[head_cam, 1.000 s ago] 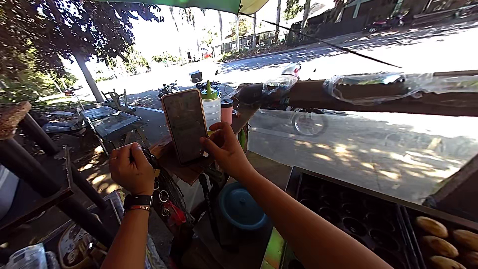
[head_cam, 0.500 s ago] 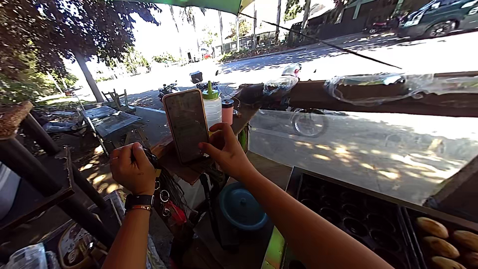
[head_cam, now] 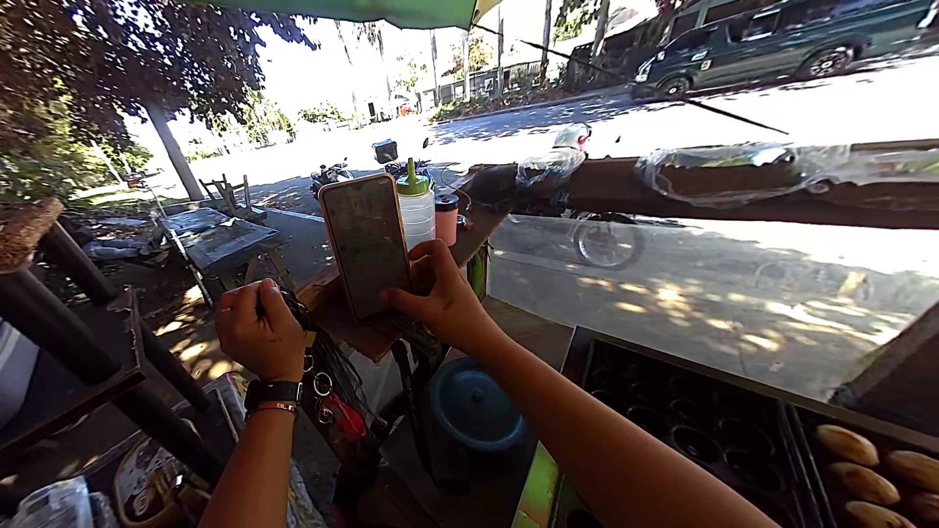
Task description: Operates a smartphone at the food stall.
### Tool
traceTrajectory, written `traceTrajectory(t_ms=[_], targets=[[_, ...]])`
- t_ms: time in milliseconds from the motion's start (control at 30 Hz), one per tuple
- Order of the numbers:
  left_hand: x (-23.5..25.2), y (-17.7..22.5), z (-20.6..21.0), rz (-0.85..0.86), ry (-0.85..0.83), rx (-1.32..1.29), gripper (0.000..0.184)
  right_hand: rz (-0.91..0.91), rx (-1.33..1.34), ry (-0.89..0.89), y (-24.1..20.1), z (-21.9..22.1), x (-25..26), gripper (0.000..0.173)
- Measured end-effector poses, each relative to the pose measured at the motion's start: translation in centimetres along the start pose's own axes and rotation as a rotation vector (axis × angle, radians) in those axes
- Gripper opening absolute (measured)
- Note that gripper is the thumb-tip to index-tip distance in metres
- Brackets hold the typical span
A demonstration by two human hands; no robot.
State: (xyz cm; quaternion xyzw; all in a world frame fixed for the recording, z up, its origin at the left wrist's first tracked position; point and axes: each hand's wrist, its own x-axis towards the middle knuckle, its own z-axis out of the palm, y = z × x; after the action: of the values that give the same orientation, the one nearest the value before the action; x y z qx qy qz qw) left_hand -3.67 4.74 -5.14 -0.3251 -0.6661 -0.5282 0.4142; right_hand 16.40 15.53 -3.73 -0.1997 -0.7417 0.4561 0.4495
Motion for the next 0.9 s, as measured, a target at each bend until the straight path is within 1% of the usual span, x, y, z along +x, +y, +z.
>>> traceTrajectory(t_ms=[100,367,567,900], targets=[[0.0,0.0,0.0,0.001,0.002,0.000,0.034,0.054,-0.028,0.037,-0.8,0.4,0.0,0.064],[0.0,-0.1,0.1,0.005,0.009,-0.004,0.033,0.074,-0.100,0.089,-1.5,1.4,0.1,0.075],[0.0,0.0,0.1,0.002,0.005,-0.003,0.033,0.083,-0.159,0.100,-1.6,1.6,0.2,0.074],[0.0,-0.1,0.0,-0.007,-0.007,-0.002,0.033,0.111,-0.103,0.105,-1.5,1.5,0.3,0.066]])
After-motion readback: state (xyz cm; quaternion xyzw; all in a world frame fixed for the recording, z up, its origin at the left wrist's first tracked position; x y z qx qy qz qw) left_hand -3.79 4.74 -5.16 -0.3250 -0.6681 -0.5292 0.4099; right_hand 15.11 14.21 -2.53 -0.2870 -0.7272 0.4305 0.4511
